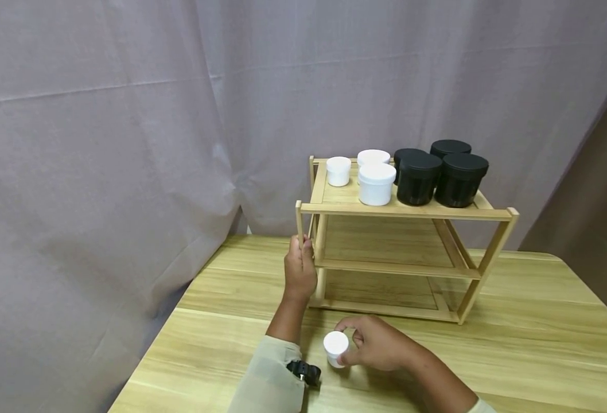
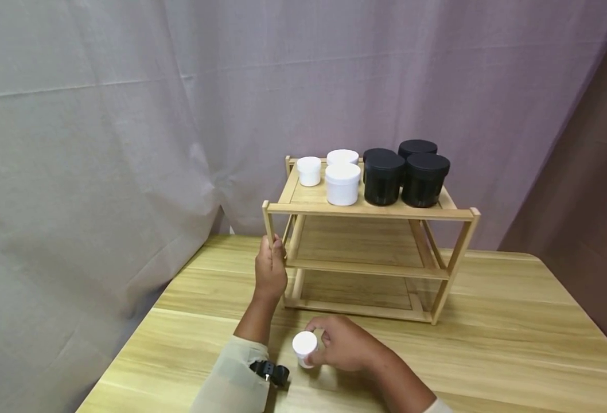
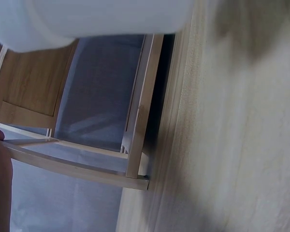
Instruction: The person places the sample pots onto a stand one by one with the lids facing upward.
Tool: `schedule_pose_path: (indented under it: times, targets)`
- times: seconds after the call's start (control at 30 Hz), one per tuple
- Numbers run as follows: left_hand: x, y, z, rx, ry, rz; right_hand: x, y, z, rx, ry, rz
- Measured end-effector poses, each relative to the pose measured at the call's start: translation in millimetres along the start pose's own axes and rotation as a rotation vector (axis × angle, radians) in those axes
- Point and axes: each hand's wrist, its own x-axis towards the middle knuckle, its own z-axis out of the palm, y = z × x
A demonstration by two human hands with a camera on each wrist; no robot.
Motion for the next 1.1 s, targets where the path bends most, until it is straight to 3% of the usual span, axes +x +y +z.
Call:
schedule_pose_path:
  times: [0.43, 0.83, 1.1]
  targets:
    - [0.5, 0.7, -0.1, -0.014, -0.018, -0.006, -5.1, -6.4, -6.8, 0.013, 0.015, -0.006]
    - [0.5, 1.2, -0.7, 0.005, -0.012, -0.015, -14.1, -16.1, -25.7, 0.001, 0.063, -0.023]
    - [0.8, 4.1, 0.0, -0.024, -0.009, -0.049, -16.2, -19.5, -25.9, -0.013, 0.06, -0.015]
